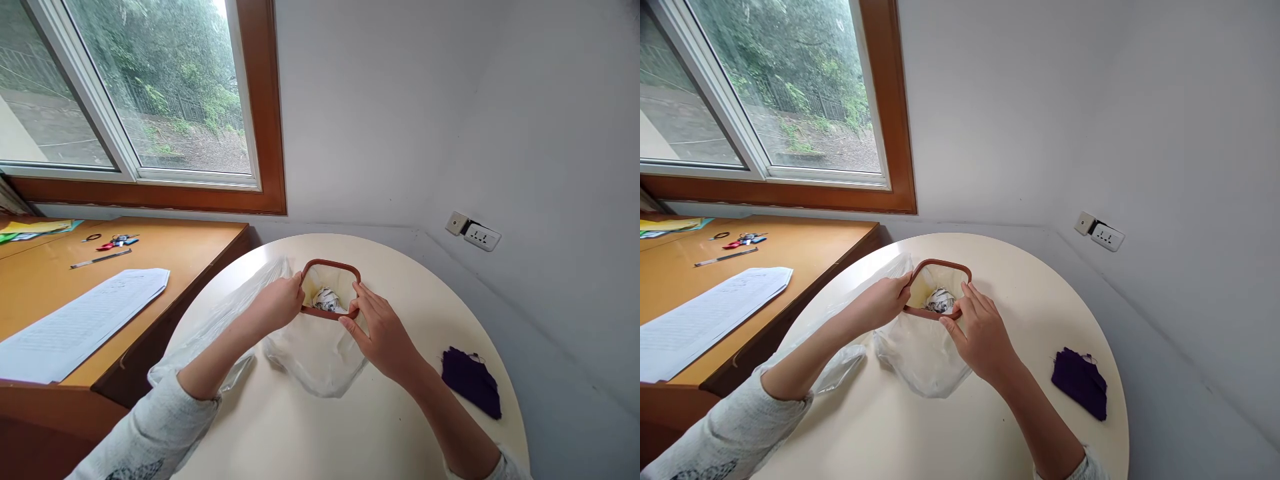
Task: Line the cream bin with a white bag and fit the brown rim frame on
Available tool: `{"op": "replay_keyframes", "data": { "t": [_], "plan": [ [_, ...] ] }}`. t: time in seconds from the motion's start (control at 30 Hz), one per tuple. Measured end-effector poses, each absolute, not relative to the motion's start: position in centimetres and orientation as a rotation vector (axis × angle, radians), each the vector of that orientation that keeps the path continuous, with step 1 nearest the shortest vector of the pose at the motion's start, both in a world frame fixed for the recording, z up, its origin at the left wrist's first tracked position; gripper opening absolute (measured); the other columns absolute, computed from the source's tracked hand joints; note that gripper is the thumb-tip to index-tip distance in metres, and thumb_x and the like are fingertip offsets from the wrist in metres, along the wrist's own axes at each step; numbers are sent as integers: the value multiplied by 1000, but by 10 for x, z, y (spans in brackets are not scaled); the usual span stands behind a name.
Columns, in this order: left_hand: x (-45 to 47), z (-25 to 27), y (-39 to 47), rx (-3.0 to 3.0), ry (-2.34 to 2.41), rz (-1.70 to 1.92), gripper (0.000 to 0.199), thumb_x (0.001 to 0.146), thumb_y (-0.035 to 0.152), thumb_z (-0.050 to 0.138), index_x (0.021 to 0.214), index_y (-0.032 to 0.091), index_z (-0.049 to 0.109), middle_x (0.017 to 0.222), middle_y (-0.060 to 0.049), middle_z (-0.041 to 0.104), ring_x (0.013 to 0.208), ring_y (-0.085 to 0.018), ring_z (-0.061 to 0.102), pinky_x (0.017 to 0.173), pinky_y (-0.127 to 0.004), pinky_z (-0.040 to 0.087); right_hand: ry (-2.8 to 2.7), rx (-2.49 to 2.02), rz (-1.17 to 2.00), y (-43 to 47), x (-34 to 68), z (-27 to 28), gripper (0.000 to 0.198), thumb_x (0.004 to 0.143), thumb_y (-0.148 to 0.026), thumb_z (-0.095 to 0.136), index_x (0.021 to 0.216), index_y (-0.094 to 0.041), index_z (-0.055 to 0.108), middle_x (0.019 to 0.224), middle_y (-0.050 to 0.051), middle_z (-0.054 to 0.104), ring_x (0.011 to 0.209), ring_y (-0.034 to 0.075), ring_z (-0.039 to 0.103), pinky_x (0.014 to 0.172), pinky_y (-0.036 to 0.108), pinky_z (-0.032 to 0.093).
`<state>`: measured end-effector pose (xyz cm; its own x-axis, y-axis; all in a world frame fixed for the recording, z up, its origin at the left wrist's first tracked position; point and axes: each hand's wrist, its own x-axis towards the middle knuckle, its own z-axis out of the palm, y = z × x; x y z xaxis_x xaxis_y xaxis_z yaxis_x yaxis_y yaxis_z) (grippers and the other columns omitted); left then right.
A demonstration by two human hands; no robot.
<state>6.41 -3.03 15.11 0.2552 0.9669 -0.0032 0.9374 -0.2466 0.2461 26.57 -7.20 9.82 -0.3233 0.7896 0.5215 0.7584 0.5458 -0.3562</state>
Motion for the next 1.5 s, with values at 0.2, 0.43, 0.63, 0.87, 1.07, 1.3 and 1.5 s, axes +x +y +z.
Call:
{"op": "replay_keyframes", "data": {
  "t": [0.2, 0.43, 0.63, 0.87, 1.07, 1.3, 1.5],
  "plan": [
    [65, 163, -25, 2396, 1783, 12, 30, 81, 21, 30, 87, 14, 58, 69, -11, 63, 55, -22, 57, 45, -28, 31, -2078, -1252, 80, -73, 267, 101, 18, 88, -37, 47, 82, -20, 51, 111, 10, 62, 126, 24, 41, 97, 41, 37],
    [64, 170, -10, 2495, 1727, 112, 46, 86, 42, 30, 113, 13, 55, 113, -17, 61, 103, -29, 58, 80, -36, 45, -1946, -1326, 243, -54, 274, 114, 30, 92, -42, 34, 102, -23, 55, 130, 8, 50, 128, 21, 38, 101, 41, 32],
    [80, 154, 9, 2590, 1472, 139, 71, 90, 50, 16, 142, 1, 14, 151, -18, 12, 140, -27, 5, 112, -43, 11, -2009, -1436, 484, -25, 270, 122, 65, 90, -58, 20, 140, -17, 30, 149, 7, 25, 138, 20, 19, 111, 43, 16],
    [81, 146, 14, 2581, 1404, 70, 71, 92, 49, 10, 142, -1, 14, 150, -19, 13, 140, -24, 6, 112, -39, 12, -2077, -1484, 618, -13, 264, 120, 74, 89, -61, 12, 143, -12, 24, 149, 8, 25, 138, 19, 17, 113, 39, 11],
    [81, 145, 15, 2483, 1424, 126, 70, 92, 49, 11, 142, 1, 15, 150, -17, 14, 140, -23, 9, 110, -37, 18, -2159, -1466, 464, -9, 263, 118, 60, 94, -50, 12, 139, -15, 31, 144, 9, 35, 135, 17, 25, 112, 45, 10],
    [80, 137, 20, 2514, 1424, 203, 70, 90, 51, 22, 142, 5, 20, 150, -17, 18, 139, -25, 12, 110, -39, 21, -2197, -1454, 305, -4, 262, 115, 52, 95, -41, 18, 135, -15, 36, 140, 12, 41, 132, 19, 32, 110, 49, 16],
    [81, 137, 21, 2518, 1452, 145, 68, 89, 45, 27, 142, 3, 18, 151, -16, 13, 140, -26, 8, 110, -39, 21, -2202, -1494, 354, -4, 260, 115, 54, 95, -41, 18, 139, -13, 31, 145, 13, 32, 136, 21, 25, 110, 50, 15]
  ]
}}
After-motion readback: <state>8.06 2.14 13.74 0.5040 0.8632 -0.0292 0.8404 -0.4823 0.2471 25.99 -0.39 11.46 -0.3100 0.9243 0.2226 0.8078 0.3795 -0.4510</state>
